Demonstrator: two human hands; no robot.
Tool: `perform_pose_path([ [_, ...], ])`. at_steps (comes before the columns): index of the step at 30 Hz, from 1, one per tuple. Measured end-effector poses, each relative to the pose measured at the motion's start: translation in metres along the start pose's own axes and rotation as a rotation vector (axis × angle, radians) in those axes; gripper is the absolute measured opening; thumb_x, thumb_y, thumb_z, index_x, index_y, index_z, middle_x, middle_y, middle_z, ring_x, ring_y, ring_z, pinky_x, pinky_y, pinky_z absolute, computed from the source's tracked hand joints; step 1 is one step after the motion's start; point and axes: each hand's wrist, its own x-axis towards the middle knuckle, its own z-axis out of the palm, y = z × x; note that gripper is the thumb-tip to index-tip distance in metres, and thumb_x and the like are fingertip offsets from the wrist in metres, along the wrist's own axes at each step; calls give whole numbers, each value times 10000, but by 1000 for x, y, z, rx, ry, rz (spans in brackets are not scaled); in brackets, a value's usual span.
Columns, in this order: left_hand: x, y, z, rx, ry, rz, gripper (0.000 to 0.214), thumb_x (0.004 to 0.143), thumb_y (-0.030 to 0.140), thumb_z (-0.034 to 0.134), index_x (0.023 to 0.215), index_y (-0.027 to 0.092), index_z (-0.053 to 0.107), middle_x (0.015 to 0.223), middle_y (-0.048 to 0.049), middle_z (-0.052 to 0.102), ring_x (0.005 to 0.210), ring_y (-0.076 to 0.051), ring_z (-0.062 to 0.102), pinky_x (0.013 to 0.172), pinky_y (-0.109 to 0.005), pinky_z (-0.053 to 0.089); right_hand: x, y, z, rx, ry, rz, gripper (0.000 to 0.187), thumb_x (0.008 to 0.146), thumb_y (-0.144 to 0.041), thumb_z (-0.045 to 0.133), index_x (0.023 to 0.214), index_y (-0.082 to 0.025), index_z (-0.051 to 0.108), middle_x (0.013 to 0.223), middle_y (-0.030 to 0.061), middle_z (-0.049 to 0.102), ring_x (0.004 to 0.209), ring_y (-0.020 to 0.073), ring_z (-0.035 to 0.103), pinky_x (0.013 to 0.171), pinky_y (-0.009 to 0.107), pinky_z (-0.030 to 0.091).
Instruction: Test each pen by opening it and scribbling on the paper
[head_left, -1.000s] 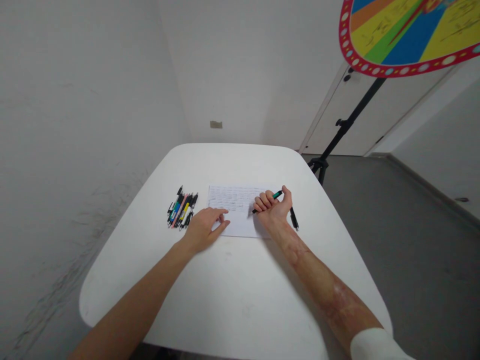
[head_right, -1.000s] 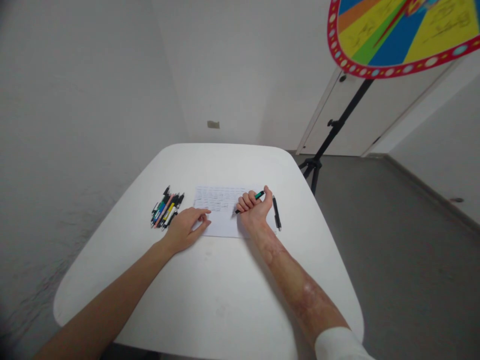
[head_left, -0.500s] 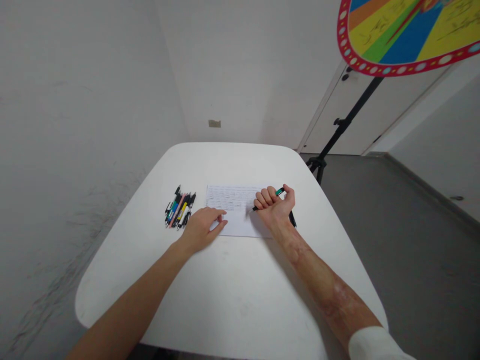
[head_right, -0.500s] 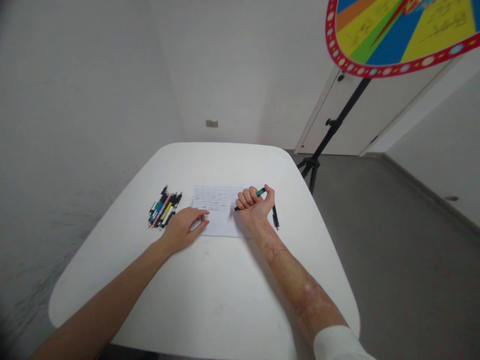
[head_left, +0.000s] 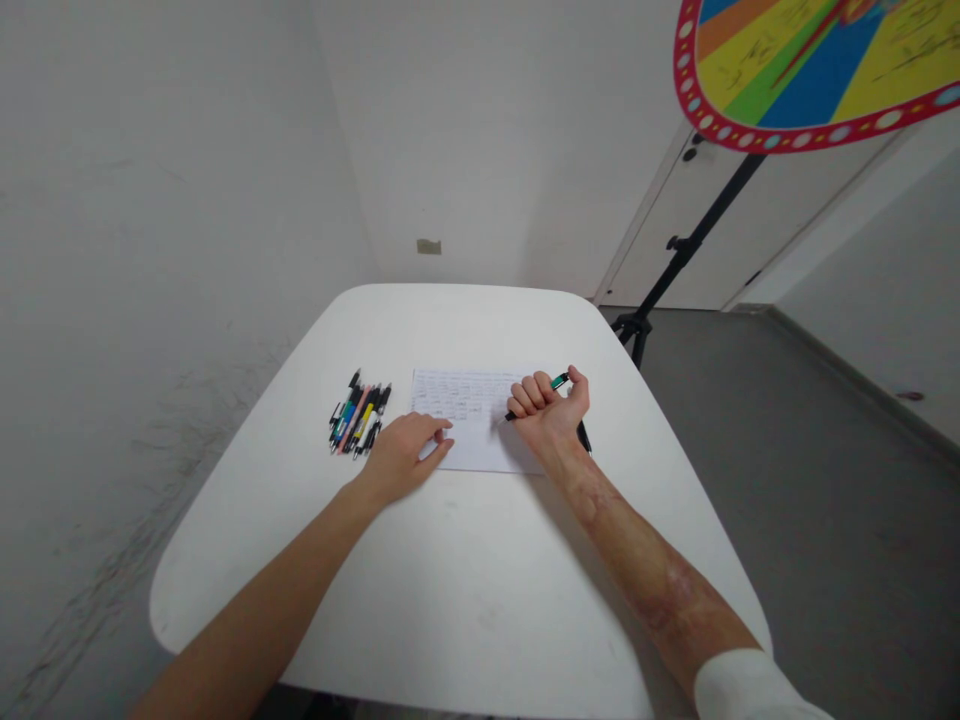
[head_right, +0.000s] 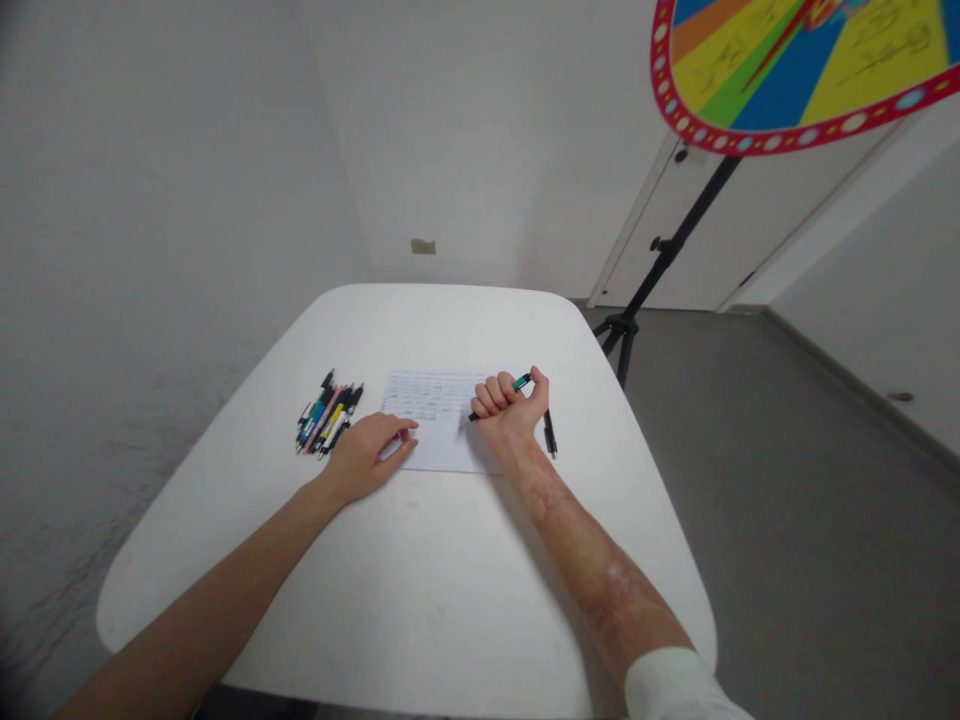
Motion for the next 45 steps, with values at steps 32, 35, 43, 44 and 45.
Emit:
perform_pose_path([
  [32, 0, 0, 0, 6, -20, -13, 183, 1098, 330, 629, 1220, 230, 723, 1009, -70, 785, 958, -243, 735, 918, -418, 581, 11, 6, -1, -231, -31, -10, 493, 1016, -574, 689, 753, -258, 417, 581, -86, 370, 451, 107, 285, 375, 221, 243],
  [35, 0, 0, 1, 2, -18, -17, 184, 1092, 326, 640, 1223, 228, 723, 1012, -70, 786, 958, -247, 736, 920, -422, 582, 14, 7, -3, -415, -2, -145, 513, 1019, -621, 706, 748, -249, 477, 642, -47, 510, 535, 125, 463, 453, 223, 409],
  [43, 1, 2, 2, -3, -11, -19, 175, 1099, 323, 636, 1212, 216, 717, 998, -69, 785, 958, -248, 735, 912, -427, 583, -16, -39, -31, -1065, -85, -550, 444, 996, -680, 741, 951, -239, 746, 667, -32, 574, 540, 123, 465, 460, 241, 375],
  [44, 1, 2, 2, -1, -12, -18, 177, 1099, 323, 634, 1214, 218, 718, 998, -69, 785, 959, -248, 736, 913, -426, 583, -23, -51, -36, -1163, -112, -621, 409, 1029, -649, 707, 1031, -245, 772, 737, -6, 649, 588, 141, 543, 517, 265, 453],
  [45, 1, 2, 2, 1, -14, -17, 178, 1100, 323, 633, 1216, 219, 719, 998, -69, 786, 961, -248, 736, 914, -426, 584, -29, -63, -42, -1281, -135, -670, 370, 1050, -607, 690, 1119, -257, 789, 846, 25, 724, 658, 163, 615, 592, 298, 525],
])
